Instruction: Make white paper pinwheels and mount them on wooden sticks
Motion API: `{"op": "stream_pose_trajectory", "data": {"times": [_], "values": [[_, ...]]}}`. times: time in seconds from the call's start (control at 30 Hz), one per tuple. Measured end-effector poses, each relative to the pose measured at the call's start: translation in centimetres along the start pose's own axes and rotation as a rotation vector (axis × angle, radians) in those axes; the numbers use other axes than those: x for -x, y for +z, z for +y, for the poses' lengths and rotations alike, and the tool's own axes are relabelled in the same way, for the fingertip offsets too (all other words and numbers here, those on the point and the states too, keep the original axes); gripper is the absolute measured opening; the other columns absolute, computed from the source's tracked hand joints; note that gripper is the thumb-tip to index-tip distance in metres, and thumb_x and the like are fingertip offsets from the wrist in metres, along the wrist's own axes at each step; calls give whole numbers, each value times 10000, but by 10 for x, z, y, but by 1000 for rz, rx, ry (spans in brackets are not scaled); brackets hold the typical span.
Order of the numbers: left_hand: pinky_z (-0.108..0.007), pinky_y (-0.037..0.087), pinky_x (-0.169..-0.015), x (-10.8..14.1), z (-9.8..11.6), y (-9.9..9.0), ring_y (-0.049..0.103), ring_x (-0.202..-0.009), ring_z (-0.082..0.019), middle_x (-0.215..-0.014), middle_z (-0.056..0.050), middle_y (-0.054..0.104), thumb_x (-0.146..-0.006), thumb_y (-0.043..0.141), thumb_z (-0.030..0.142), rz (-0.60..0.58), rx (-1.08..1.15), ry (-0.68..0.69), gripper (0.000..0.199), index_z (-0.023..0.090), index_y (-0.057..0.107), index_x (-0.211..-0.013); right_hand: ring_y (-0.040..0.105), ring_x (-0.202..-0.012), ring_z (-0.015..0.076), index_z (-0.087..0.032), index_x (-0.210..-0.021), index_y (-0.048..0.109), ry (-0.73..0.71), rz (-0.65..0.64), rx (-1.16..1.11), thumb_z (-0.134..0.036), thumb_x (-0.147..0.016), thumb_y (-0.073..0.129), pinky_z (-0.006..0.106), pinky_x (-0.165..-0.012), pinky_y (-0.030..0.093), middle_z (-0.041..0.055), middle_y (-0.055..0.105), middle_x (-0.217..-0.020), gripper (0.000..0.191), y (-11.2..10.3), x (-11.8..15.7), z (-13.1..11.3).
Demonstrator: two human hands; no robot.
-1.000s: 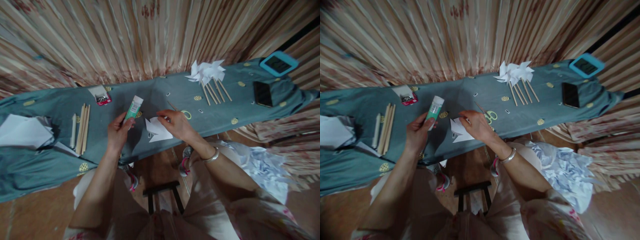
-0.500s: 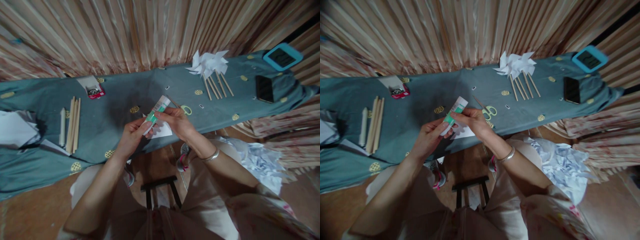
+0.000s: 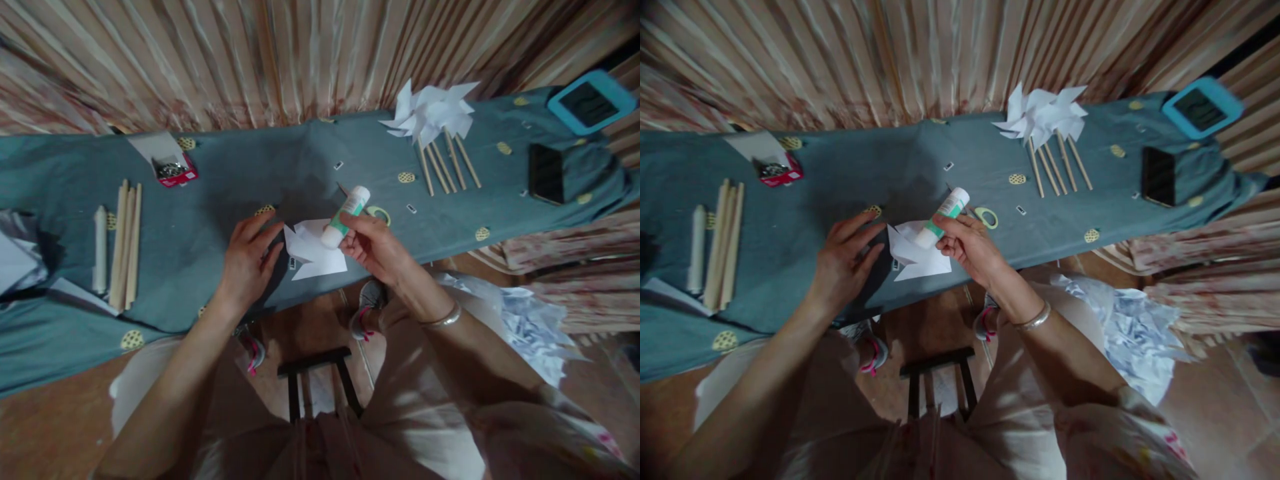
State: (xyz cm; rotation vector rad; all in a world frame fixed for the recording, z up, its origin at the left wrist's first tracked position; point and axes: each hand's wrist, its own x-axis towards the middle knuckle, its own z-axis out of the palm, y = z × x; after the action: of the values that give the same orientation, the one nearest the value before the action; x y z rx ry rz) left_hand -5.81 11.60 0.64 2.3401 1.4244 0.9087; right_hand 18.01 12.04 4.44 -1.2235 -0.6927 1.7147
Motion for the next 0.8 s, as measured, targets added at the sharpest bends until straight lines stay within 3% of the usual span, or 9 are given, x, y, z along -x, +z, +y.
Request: {"op": "stream_pose_trajectory", "data": {"times": [0.13, 0.33, 0.6, 0.8], "values": [[-501, 446, -1082, 1, 18, 0, 552, -1295, -275, -1372, -64, 644, -971, 536, 280, 67, -20, 118, 269, 304, 654, -1211, 530, -481, 45, -179, -784, 667, -18, 21, 27, -485, -621, 870, 167, -462, 452, -34, 666, -653, 401, -2, 0, 4], [-596, 333, -1150, 8, 35, 6, 565, -1295, -288, -1279, -48, 704, -980, 549, 370, -90, 58, 200, 211, 315, 706, -1109, 548, -586, 96, -218, -793, 621, -264, 84, 349, -547, -660, 840, 239, -565, 477, -28, 644, -706, 418, -2, 3, 5], [-695, 251, -1146, 8, 35, 7, 558, -1302, -346, -1195, -109, 728, -994, 541, 371, -135, -66, 291, 262, 215, 748, -1032, 576, -737, 136, -222, -923, 601, -450, 92, 706, -598, -767, 746, 282, -682, 476, -19, 612, -784, 432, -4, 1, 16], [-662, 149, -1216, 6, 37, 6, 518, -1345, -310, -1179, -54, 726, -982, 548, 399, -228, 3, 176, 236, 269, 745, -970, 617, -800, 168, -222, -1047, 614, -475, 109, 925, -538, -838, 696, 314, -734, 495, -5, 637, -818, 388, 0, 4, 18]]}}
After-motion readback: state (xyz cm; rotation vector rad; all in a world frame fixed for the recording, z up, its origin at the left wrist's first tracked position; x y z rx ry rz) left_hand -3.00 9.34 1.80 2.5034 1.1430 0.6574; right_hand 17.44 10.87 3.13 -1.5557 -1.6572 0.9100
